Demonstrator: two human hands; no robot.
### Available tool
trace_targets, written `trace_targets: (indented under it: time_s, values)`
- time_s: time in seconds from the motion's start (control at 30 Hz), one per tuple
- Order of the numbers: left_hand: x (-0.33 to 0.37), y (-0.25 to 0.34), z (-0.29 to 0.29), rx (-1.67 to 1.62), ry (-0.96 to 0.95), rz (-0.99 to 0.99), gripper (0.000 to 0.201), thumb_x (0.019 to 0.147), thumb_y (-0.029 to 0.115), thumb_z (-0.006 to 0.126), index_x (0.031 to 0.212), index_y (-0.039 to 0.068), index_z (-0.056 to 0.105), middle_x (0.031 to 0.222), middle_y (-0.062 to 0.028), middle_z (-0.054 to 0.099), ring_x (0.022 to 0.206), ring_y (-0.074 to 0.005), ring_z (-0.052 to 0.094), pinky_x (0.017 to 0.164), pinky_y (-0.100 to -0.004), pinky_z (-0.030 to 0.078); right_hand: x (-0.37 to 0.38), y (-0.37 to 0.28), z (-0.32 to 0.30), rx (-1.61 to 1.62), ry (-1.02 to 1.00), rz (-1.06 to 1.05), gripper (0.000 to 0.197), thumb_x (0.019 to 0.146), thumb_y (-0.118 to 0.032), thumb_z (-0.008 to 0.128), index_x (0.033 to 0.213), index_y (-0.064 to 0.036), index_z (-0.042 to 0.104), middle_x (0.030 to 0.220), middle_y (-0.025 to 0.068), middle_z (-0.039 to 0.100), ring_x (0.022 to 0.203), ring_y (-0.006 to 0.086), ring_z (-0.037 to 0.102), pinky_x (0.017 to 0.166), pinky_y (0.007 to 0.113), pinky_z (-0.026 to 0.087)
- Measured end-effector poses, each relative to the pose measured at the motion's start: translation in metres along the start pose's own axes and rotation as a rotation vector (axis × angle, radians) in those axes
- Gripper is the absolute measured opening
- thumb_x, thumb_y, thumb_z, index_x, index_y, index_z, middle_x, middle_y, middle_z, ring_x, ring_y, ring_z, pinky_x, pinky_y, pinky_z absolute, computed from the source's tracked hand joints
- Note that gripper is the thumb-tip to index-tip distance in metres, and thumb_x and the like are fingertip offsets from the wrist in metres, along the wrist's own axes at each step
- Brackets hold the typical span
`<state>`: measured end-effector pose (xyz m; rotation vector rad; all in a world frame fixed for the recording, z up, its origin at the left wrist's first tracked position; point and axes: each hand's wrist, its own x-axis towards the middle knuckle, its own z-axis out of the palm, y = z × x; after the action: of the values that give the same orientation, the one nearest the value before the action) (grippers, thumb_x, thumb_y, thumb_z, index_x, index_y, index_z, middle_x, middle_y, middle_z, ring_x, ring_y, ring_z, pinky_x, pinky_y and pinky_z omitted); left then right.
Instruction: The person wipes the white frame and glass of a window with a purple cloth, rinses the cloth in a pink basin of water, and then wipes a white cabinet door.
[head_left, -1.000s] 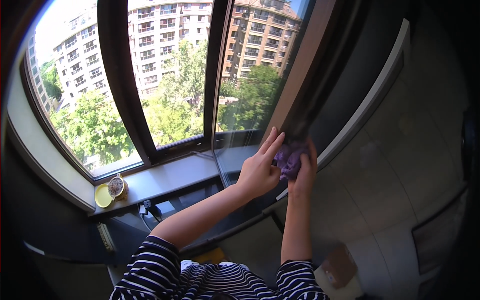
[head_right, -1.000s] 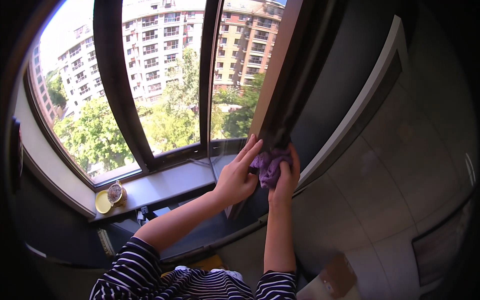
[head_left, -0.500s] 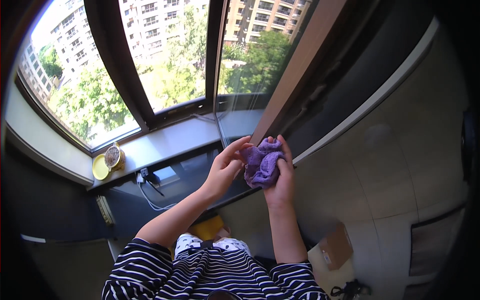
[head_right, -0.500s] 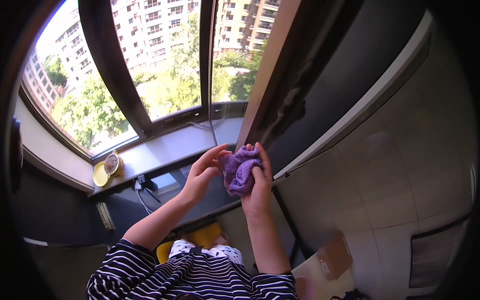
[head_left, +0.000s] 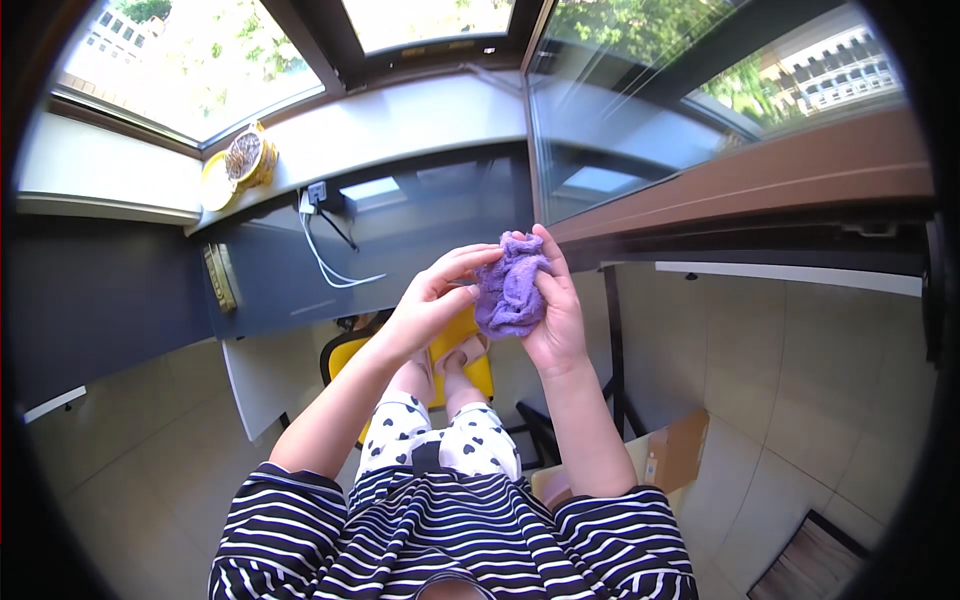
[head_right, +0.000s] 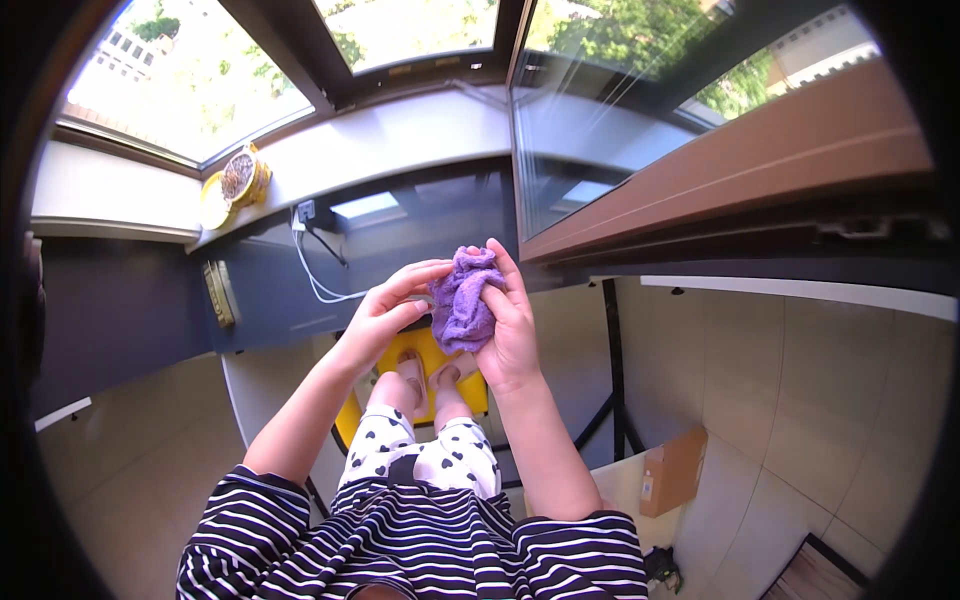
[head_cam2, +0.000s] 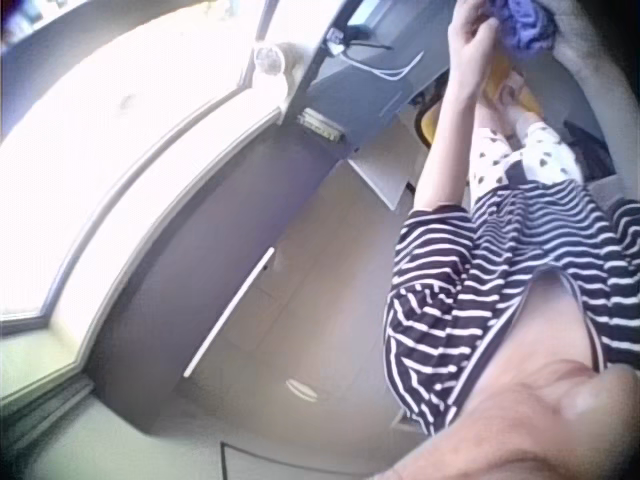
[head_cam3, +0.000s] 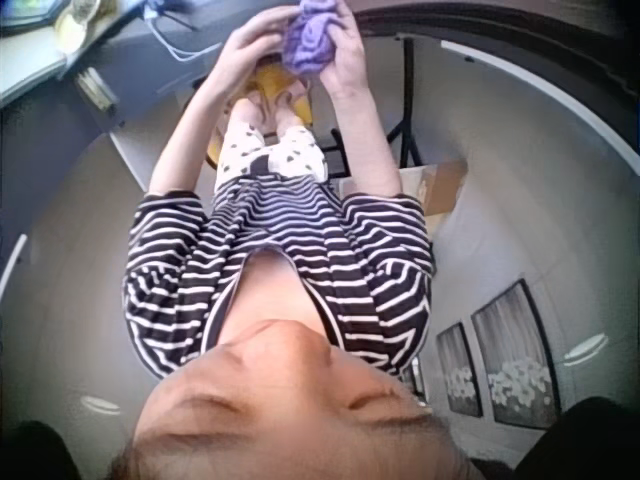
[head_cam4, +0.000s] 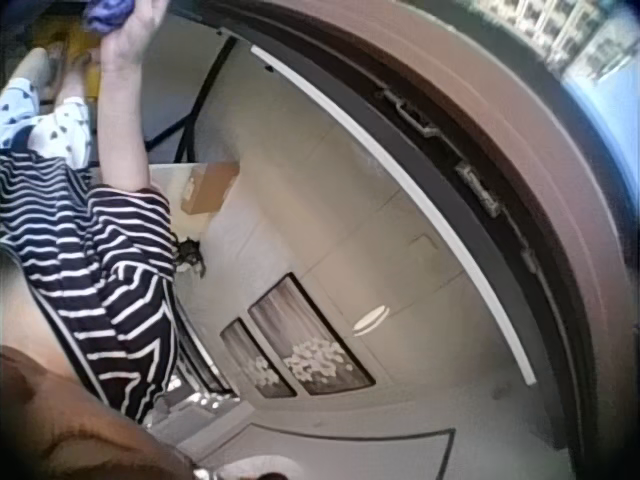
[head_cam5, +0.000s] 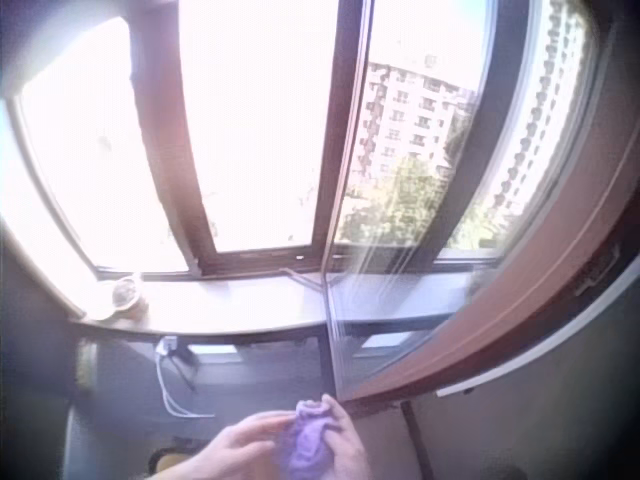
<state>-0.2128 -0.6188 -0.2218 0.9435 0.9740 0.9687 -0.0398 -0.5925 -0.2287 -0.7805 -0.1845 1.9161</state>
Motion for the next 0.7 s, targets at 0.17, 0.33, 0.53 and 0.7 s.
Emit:
trace_targets:
  time_s: [0.17,0.33,0.53,0.7]
  values:
    - [0.008,-0.062,-0.02,-0.033,-0.014,-0.158,0.046,0.085,0.008,0.052,0.132,0.009,0.057,0.142,-0.0075,0.045,0.126,-0.02,0.046,0.108,-0.035,0.035,0.019,0.032,-0.045,-0.05,0.126,0.057,0.041,0.099,-0.003,0.037,0.139,-0.0096,0.044,0.135,0.0149,0.05,0.125,0.0244,0.05,0.107,0.04,0.042]
    - [0.009,-0.126,-0.025,-0.002,-0.066,-0.227,0.05,0.084,0.004,0.049,0.133,0.008,0.054,0.142,-0.0073,0.044,0.126,-0.018,0.045,0.108,-0.0324,0.033,0.023,0.066,-0.099,-0.034,0.281,0.05,0.042,0.098,0.001,0.042,0.138,-0.0105,0.046,0.128,0.0115,0.055,0.116,0.0197,0.055,0.101,0.035,0.047]
    - [-0.006,-0.188,-0.042,-0.055,-0.11,-0.313,0.05,0.084,0.001,0.048,0.133,0.007,0.054,0.143,-0.0073,0.044,0.128,-0.0176,0.044,0.108,-0.0324,0.033,0.013,0.113,-0.149,0.055,0.363,0.066,0.042,0.098,0.0,0.043,0.138,-0.0107,0.046,0.131,0.013,0.054,0.119,0.0214,0.054,0.102,0.036,0.045]
    - [-0.035,-0.22,-0.047,-0.008,-0.042,-0.329,0.051,0.08,-0.003,0.048,0.13,0.005,0.055,0.14,-0.0096,0.043,0.121,-0.0186,0.046,0.101,-0.0302,0.037,0.0,0.156,-0.172,0.105,0.399,0.071,0.042,0.098,0.0,0.045,0.139,-0.0099,0.044,0.131,0.0142,0.053,0.121,0.0227,0.053,0.104,0.036,0.044]
